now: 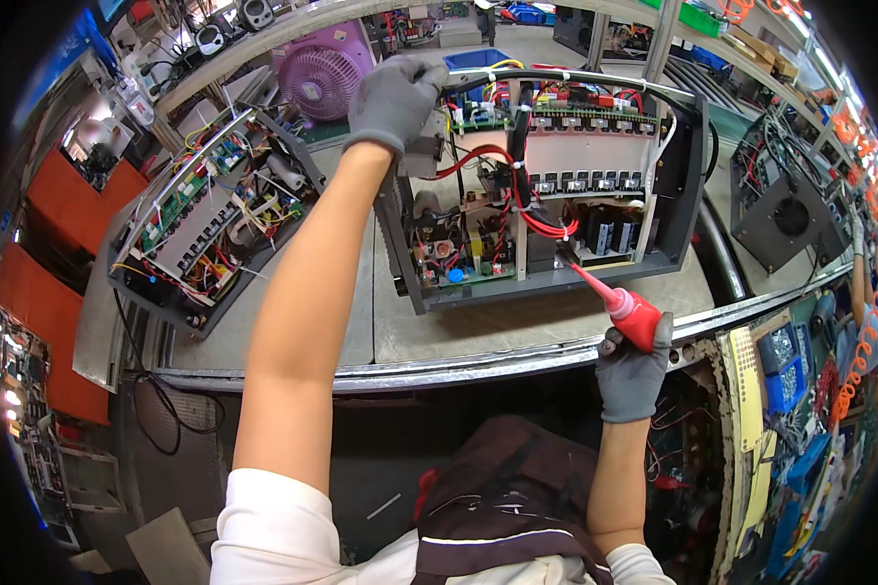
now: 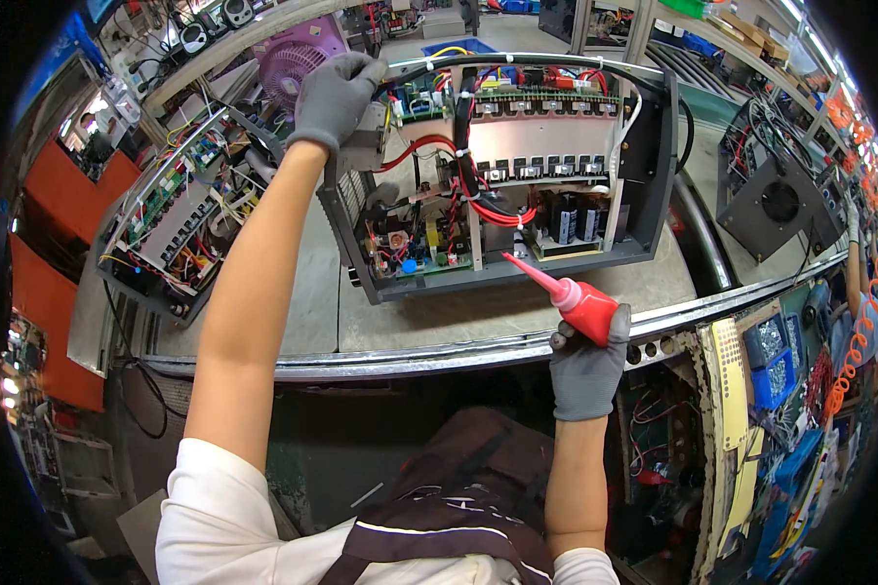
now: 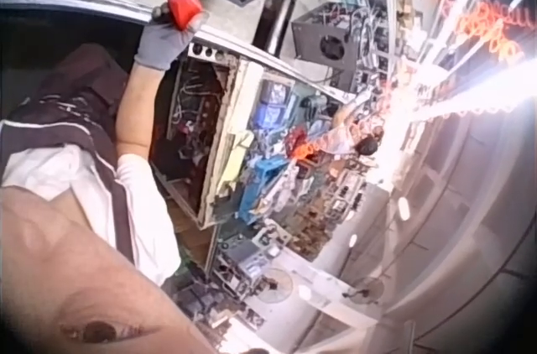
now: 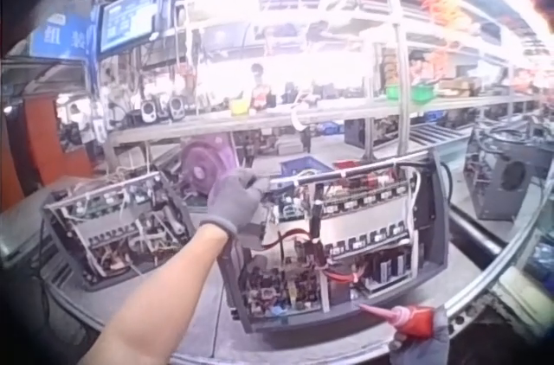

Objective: The person applies glue or sealant to the internal wires and circuit board of an electronic device using a glue applicator, then checks the connections with a testing probe.

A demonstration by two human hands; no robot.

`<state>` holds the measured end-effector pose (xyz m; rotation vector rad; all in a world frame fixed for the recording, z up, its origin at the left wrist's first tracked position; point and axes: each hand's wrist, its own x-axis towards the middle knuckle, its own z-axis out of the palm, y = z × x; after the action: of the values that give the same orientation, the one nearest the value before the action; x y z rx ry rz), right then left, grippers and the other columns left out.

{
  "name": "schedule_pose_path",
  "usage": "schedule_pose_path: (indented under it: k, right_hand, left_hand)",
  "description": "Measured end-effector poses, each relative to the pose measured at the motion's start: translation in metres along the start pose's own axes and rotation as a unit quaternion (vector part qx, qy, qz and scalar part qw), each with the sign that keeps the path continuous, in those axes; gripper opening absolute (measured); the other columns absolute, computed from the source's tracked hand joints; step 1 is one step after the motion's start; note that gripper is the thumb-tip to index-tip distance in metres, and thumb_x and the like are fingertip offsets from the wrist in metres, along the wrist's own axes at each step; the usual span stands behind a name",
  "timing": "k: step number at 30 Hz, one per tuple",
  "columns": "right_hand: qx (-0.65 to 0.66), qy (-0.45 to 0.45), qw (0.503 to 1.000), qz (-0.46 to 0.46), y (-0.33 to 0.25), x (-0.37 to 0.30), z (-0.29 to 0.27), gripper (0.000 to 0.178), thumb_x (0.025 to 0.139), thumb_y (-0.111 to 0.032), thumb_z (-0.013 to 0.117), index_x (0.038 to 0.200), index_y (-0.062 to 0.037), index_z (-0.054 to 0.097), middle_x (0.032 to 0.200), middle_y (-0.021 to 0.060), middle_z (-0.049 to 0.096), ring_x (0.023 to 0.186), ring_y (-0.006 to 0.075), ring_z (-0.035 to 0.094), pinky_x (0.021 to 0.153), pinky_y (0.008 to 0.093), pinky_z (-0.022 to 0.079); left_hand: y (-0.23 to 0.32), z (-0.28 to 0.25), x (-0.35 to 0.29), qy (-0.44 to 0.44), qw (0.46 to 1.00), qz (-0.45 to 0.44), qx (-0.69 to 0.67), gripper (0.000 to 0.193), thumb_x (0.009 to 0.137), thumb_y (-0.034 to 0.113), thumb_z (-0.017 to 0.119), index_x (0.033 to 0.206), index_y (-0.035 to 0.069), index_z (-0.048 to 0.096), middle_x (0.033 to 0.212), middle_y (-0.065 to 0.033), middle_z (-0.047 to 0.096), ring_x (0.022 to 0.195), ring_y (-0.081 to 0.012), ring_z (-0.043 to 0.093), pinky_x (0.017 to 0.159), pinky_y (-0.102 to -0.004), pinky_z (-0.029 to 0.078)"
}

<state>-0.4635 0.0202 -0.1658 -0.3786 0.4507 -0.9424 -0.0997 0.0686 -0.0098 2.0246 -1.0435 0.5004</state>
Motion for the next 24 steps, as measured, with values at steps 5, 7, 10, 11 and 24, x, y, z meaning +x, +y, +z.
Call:
schedule_pose_path:
  k: [5,7,10,11,24]
  right_hand:
    - [-0.002,-0.012,1.000,-0.019,-0.013,-0.016,-0.003,0.054,0.090,-0.051,0.060,0.114,-0.0024,0.057,0.092,0.0072,0.061,0.069,0.0149,0.054,0.058,0.0279,0.047]
    - [-0.005,-0.036,0.999,-0.041,-0.021,-0.026,-0.005,0.055,0.089,-0.051,0.062,0.116,-0.0027,0.057,0.096,0.0071,0.063,0.070,0.0144,0.055,0.059,0.0274,0.048]
    - [-0.098,-0.065,0.983,-0.141,-0.022,-0.046,0.004,0.059,0.088,-0.052,0.062,0.118,-0.0007,0.054,0.100,0.0097,0.064,0.077,0.0156,0.059,0.064,0.0282,0.051]
    - [-0.095,-0.066,0.983,-0.139,-0.020,-0.057,0.012,0.059,0.088,-0.052,0.062,0.118,-0.0007,0.054,0.100,0.0097,0.064,0.077,0.0156,0.059,0.064,0.0282,0.051]
    - [-0.551,-0.274,0.472,-0.631,0.003,-0.089,0.060,0.060,0.071,-0.016,0.085,0.117,-0.0032,0.048,0.108,0.0215,0.061,0.094,0.0312,0.066,0.078,0.0376,0.058]
  left_hand:
    - [0.018,-0.008,-0.075,0.119,0.976,0.179,-0.015,0.020,0.082,0.023,0.070,0.096,0.008,0.069,0.085,-0.0125,0.063,0.086,-0.0296,0.062,0.074,-0.0379,0.050]
    - [0.043,-0.013,-0.130,0.180,0.956,0.231,-0.007,0.023,0.078,0.014,0.071,0.100,0.007,0.065,0.080,-0.0109,0.057,0.083,-0.0295,0.059,0.071,-0.0386,0.048]
    - [0.059,-0.019,-0.162,0.219,0.930,0.286,-0.078,0.026,0.078,0.008,0.070,0.103,0.006,0.063,0.081,-0.0103,0.056,0.082,-0.0303,0.057,0.071,-0.0389,0.048]
    - [0.061,-0.022,-0.164,0.219,0.930,0.287,-0.075,0.026,0.078,0.008,0.070,0.103,0.006,0.063,0.081,-0.0103,0.056,0.082,-0.0303,0.057,0.071,-0.0389,0.048]
    - [0.056,-0.025,-0.165,0.167,0.937,0.270,-0.145,0.022,0.086,0.012,0.060,0.107,0.004,0.059,0.091,-0.0137,0.057,0.091,-0.0342,0.056,0.080,-0.0437,0.044]
